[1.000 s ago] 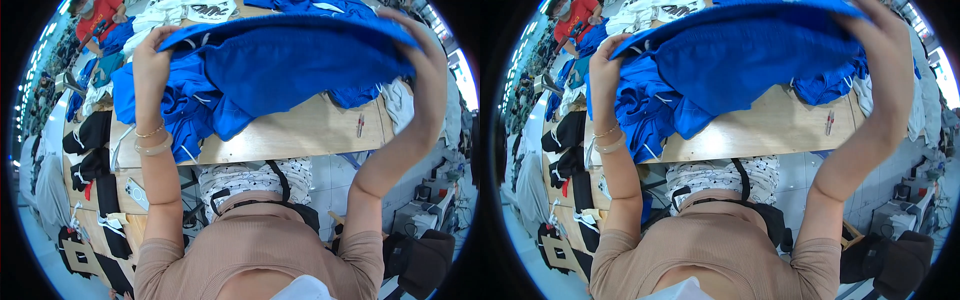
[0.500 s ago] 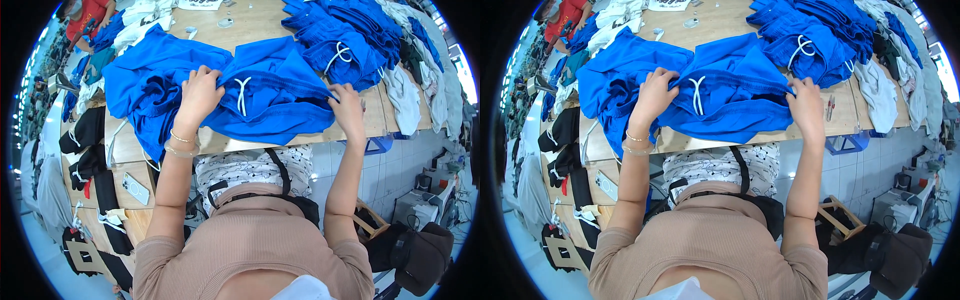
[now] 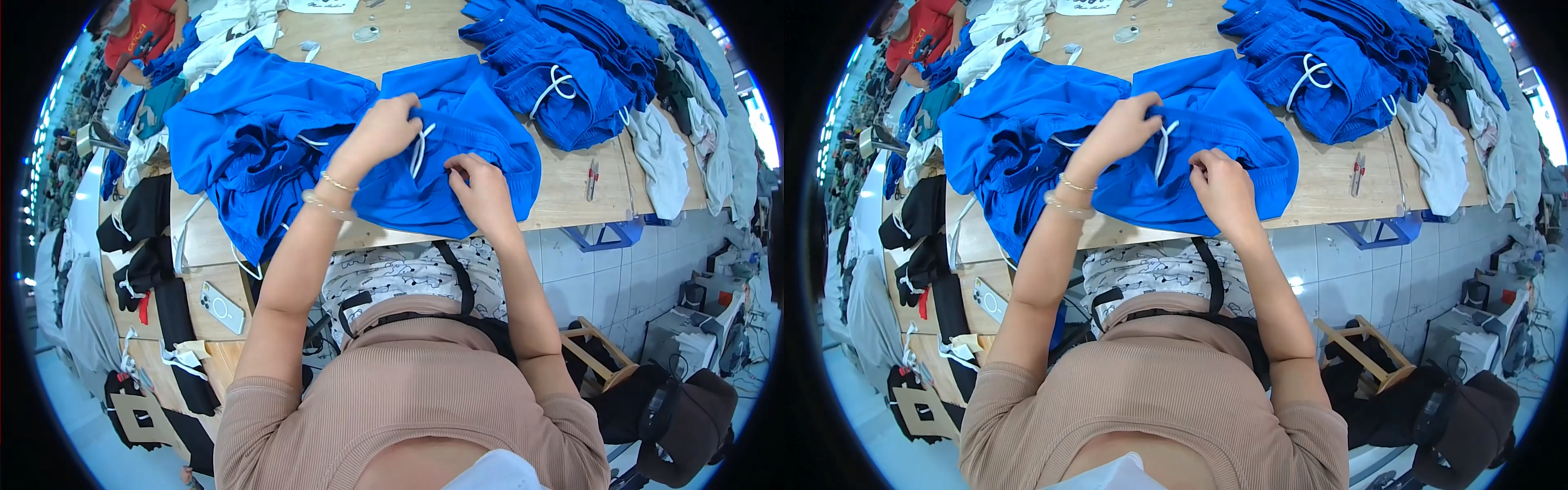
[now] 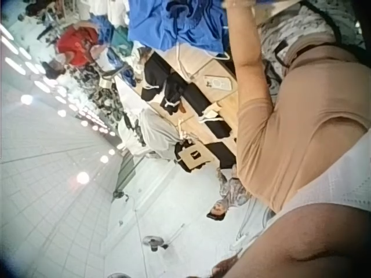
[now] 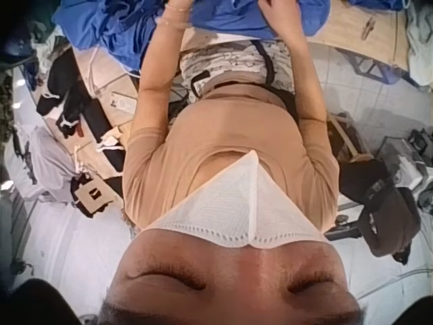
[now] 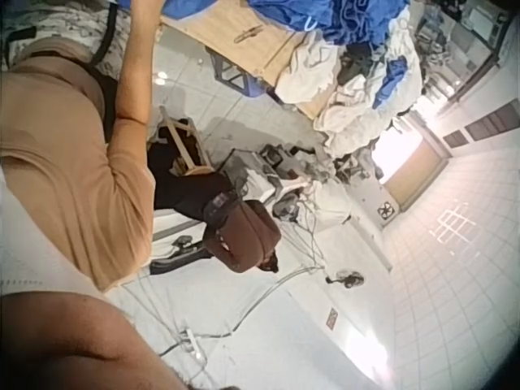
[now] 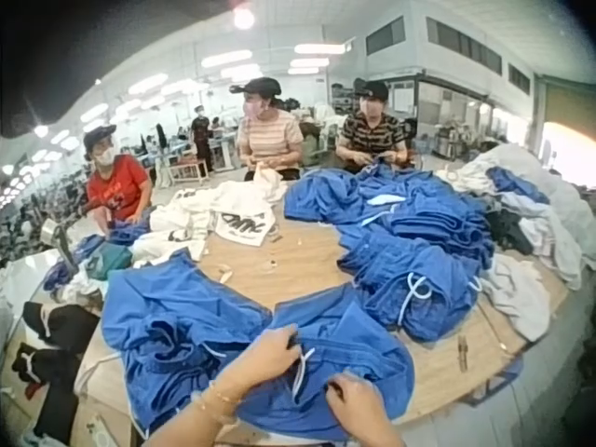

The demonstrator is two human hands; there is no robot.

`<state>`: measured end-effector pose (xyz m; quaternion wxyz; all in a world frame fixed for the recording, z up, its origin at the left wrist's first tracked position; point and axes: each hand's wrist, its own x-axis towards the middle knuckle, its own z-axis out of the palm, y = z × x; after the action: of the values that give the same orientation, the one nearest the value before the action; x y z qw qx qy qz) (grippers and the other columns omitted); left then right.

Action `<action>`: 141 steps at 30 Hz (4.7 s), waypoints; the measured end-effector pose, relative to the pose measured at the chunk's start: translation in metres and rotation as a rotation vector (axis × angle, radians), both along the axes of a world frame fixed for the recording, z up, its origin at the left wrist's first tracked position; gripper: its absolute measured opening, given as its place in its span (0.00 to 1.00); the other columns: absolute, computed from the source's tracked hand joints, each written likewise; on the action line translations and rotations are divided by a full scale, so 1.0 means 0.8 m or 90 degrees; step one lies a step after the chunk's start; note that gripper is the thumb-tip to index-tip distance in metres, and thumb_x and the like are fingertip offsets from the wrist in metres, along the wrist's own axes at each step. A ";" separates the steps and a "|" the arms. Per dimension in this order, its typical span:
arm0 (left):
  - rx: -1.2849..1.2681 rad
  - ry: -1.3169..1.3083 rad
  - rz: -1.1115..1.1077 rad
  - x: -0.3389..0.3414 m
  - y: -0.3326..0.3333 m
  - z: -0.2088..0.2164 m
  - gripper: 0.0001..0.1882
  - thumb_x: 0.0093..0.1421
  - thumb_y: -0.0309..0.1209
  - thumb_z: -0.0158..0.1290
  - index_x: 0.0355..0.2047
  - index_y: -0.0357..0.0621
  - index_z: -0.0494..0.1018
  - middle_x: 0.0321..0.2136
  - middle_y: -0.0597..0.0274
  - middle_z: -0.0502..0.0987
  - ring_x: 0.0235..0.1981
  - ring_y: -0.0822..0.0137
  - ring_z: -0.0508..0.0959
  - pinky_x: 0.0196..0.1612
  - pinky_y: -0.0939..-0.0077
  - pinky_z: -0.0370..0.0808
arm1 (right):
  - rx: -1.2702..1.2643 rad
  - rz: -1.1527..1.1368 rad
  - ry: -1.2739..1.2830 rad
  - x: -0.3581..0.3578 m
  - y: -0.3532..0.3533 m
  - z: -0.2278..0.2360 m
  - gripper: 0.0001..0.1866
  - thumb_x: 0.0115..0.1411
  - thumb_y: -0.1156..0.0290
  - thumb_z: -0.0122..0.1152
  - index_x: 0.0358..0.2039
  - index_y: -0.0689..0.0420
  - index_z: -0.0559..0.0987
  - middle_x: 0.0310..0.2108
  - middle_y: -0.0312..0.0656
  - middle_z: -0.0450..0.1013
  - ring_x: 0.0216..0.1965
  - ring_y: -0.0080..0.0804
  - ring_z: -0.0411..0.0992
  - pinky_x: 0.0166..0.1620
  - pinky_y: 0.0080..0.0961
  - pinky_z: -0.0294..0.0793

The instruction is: Inspecting and bundling blue athletic shorts using a white plastic strap in a garment factory.

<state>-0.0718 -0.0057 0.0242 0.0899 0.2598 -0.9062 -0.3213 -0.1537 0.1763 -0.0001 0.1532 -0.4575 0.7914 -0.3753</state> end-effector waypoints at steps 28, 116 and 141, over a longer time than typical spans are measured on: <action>0.704 0.307 0.062 0.034 0.049 0.083 0.05 0.54 0.26 0.53 0.31 0.41 0.70 0.25 0.71 0.73 0.25 0.82 0.68 0.28 0.86 0.65 | -0.255 0.147 -0.831 -0.058 -0.004 0.102 0.11 0.61 0.72 0.51 0.39 0.64 0.76 0.37 0.40 0.76 0.35 0.22 0.74 0.41 0.18 0.73; 0.489 0.408 0.079 0.066 0.022 0.067 0.12 0.65 0.33 0.46 0.31 0.37 0.73 0.25 0.71 0.74 0.25 0.84 0.70 0.29 0.89 0.68 | -0.047 0.198 -0.803 -0.050 -0.032 0.100 0.10 0.37 0.86 0.47 0.18 0.54 0.66 0.18 0.25 0.60 0.17 0.13 0.55 0.18 0.16 0.50; 0.399 0.296 -0.024 0.080 0.022 0.073 0.15 0.67 0.36 0.44 0.27 0.39 0.70 0.24 0.74 0.69 0.25 0.82 0.63 0.29 0.87 0.60 | -0.017 0.211 -0.615 -0.051 -0.021 0.123 0.20 0.45 0.77 0.54 0.42 0.63 0.72 0.34 0.33 0.69 0.32 0.15 0.66 0.34 0.12 0.64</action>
<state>-0.0081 0.0118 0.0827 0.2036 0.1783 -0.7239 -0.6346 -0.1946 0.1594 0.0987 0.5530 -0.3531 0.5424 -0.5247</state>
